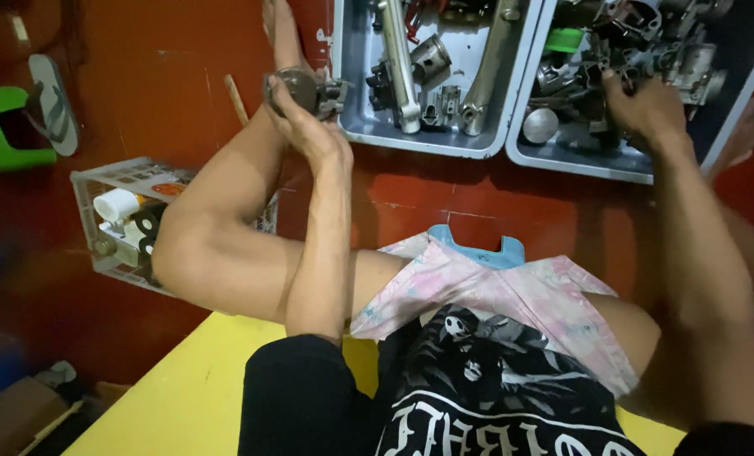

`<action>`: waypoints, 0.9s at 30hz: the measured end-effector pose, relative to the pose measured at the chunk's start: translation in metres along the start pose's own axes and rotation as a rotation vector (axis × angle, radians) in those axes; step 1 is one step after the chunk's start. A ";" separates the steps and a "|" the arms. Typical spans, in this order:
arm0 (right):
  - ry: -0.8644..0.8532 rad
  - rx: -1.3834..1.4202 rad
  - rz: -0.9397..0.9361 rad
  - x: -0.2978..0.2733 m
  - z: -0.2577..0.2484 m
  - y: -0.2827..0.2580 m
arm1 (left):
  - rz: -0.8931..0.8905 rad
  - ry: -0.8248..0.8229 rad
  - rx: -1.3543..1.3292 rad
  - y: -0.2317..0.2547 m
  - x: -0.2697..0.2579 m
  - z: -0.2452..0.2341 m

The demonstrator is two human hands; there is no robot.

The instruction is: The person sits on the floor and cleans various mechanical parts, including a carburetor and a brake caliper, using a screwdriver to scrape and remove grime. The person handles the parts over two white trays filled with other components.

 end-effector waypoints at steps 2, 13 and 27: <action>0.013 0.008 -0.026 0.006 0.000 0.003 | 0.009 -0.034 -0.016 -0.003 -0.001 0.001; -0.071 -0.226 0.021 -0.014 0.026 -0.025 | -0.071 -0.239 -0.276 0.079 -0.045 0.035; -0.117 -0.066 -0.287 -0.101 0.129 -0.285 | -0.243 -0.113 -0.392 0.061 -0.040 0.019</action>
Point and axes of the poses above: each hand's wrist, its own x-axis towards the middle knuckle, its own z-axis out of the palm, y = z × x, the point moved 10 cm from there along x, towards the middle knuckle, and after that the axes turned 15 degrees about z, right-handed, at the moved point
